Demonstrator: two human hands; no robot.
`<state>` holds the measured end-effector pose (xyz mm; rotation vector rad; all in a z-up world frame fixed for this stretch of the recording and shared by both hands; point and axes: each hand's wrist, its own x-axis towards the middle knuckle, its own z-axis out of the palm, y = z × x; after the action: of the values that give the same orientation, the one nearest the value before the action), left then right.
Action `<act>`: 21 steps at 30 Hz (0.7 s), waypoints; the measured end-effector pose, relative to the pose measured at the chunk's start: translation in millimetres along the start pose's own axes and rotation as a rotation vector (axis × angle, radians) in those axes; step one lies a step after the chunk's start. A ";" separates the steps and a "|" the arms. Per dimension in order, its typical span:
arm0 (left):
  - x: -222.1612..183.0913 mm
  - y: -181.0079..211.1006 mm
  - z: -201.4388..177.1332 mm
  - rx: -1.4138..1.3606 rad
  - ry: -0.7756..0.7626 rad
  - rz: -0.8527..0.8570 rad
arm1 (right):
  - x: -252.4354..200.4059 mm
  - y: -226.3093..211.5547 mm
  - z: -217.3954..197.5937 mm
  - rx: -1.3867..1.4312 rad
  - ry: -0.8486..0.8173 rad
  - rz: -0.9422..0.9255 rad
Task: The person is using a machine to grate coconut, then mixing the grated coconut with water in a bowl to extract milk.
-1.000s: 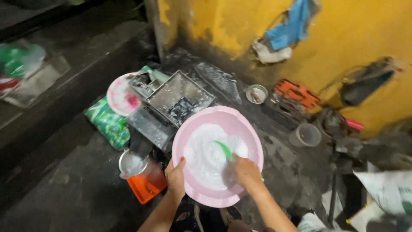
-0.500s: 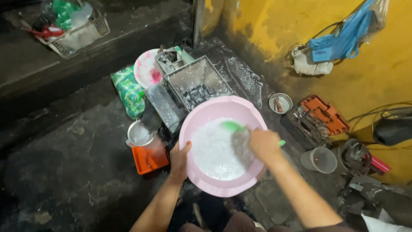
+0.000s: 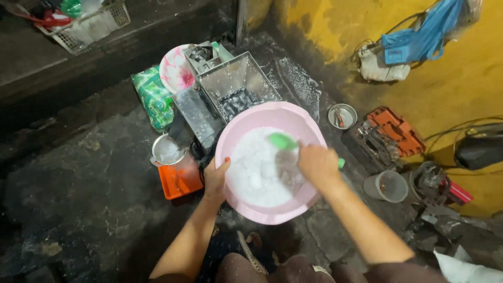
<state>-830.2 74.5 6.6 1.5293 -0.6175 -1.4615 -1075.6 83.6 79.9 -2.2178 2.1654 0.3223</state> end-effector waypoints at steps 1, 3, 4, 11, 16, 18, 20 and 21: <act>3.5 -2.2 -1.5 0.022 -0.003 0.013 | 15.6 18.5 23.3 -0.187 0.241 -0.030; -7.1 2.7 2.2 0.008 -0.002 0.017 | 24.8 44.2 49.9 -0.267 0.220 -0.063; -11.7 5.5 3.2 -0.005 0.005 0.024 | 31.5 56.2 62.5 -0.344 0.202 -0.100; -28.2 22.3 6.1 0.080 0.012 0.000 | -41.4 -41.7 -62.9 0.107 -0.683 0.057; -7.8 10.0 4.4 0.062 -0.012 0.028 | -3.5 -37.1 -16.8 0.201 -0.347 0.101; 3.5 5.4 -1.1 0.076 -0.035 0.051 | 9.0 -17.1 -5.3 0.119 -0.198 0.102; 24.9 -3.7 -3.8 0.087 -0.067 0.078 | 8.8 -1.3 -12.4 0.032 -0.043 0.109; 40.5 -10.5 -4.7 0.177 -0.076 0.067 | 2.9 3.6 -25.1 0.027 0.023 0.118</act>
<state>-821.0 46.4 -23.4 1.5774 -0.8554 -1.4502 -1075.9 76.6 104.4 -2.0950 2.3041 0.2703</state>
